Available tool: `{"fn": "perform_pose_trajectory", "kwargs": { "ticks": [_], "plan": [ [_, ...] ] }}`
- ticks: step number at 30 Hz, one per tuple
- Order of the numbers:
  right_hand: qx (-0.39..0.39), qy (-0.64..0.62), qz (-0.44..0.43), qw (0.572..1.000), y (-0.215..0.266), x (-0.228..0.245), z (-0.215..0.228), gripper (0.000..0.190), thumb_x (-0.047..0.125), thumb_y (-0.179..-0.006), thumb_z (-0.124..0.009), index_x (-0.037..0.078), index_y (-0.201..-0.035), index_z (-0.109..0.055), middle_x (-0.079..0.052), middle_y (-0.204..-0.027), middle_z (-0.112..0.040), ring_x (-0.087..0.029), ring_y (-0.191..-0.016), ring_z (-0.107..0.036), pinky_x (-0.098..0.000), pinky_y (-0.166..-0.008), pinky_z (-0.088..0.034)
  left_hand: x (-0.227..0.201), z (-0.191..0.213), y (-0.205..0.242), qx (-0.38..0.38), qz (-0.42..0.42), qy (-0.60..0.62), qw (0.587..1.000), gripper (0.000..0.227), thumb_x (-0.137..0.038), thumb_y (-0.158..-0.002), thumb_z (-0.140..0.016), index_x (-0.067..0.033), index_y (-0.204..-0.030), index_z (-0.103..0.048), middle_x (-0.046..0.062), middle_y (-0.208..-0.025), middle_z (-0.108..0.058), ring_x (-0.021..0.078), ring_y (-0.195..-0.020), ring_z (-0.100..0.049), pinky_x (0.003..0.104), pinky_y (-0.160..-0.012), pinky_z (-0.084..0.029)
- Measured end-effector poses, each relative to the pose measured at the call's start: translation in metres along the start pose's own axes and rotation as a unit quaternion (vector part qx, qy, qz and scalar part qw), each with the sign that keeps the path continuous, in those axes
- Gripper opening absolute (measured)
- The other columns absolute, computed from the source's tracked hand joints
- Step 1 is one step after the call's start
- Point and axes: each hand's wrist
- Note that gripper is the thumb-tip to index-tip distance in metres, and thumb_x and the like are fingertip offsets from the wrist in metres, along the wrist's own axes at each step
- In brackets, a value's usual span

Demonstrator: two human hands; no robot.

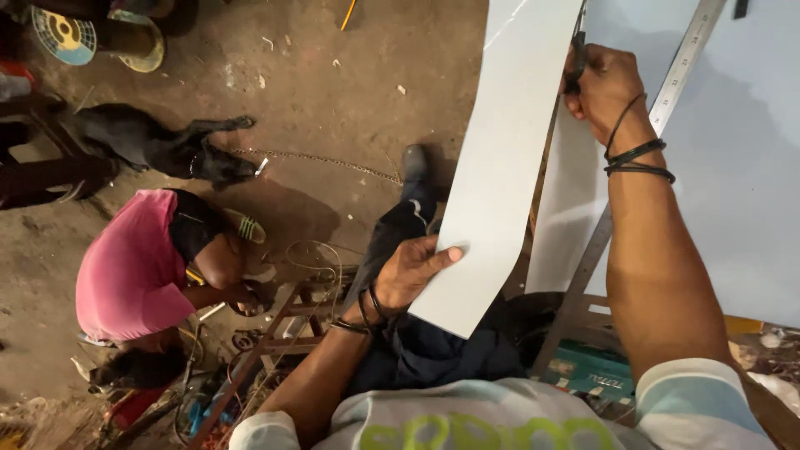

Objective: Measuring, marking, and cutting white plastic sheets using a ruler, pen, and scissors.

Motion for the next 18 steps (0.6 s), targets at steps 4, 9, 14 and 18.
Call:
{"fn": "perform_pose_trajectory", "kwargs": {
  "ticks": [4, 9, 14, 18],
  "plan": [
    [0.009, -0.035, -0.043, 0.998, 0.002, 0.011, 0.001, 0.027, 0.008, -0.113, -0.046, 0.016, -0.090, -0.058, 0.001, -0.075, -0.061, -0.006, -0.046, -0.040, -0.0229, -0.041, -0.032, -0.011, 0.010, 0.000, 0.019, 0.001, -0.018, 1.000, 0.051, -0.031, -0.092, -0.069, 0.0068, -0.126, -0.065, 0.012, -0.101, -0.071, 0.0143, -0.080, -0.064, 0.023, -0.067, -0.051],
    [0.002, -0.121, -0.057, 0.991, -0.016, -0.020, -0.003, 0.038, -0.010, -0.094, -0.034, 0.011, -0.100, -0.066, -0.003, -0.081, -0.064, -0.009, -0.050, -0.044, -0.0241, -0.044, -0.036, -0.045, 0.037, 0.009, 0.053, -0.067, -0.065, 0.994, 0.041, -0.027, -0.099, -0.064, 0.0072, -0.120, -0.068, 0.007, -0.094, -0.068, 0.0095, -0.076, -0.057, 0.021, -0.064, -0.045],
    [-0.077, -0.100, -0.010, 0.992, -0.034, -0.061, -0.020, 0.023, 0.013, -0.109, -0.054, -0.006, -0.106, -0.066, -0.020, -0.073, -0.061, -0.024, -0.047, -0.062, -0.0336, -0.042, -0.058, -0.111, 0.035, 0.030, -0.036, -0.192, -0.218, 0.956, 0.031, -0.033, -0.088, -0.081, -0.0082, -0.106, -0.080, 0.018, -0.127, -0.069, 0.0280, -0.116, -0.064, 0.043, -0.103, -0.051],
    [-0.074, -0.117, 0.034, 0.990, -0.046, -0.098, -0.012, 0.028, 0.023, -0.109, -0.065, -0.004, -0.105, -0.069, -0.023, -0.078, -0.065, -0.024, -0.052, -0.065, -0.0332, -0.045, -0.057, -0.146, 0.033, 0.034, -0.025, -0.322, -0.315, 0.892, 0.033, -0.030, -0.096, -0.070, 0.0005, -0.107, -0.076, 0.039, -0.158, -0.030, 0.0689, -0.137, -0.029, 0.071, -0.116, -0.021]
  ]
}}
Point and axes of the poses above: each hand's wrist, its own y-axis away from the middle knuckle, its own z-axis out of the back of the hand, x = y × z
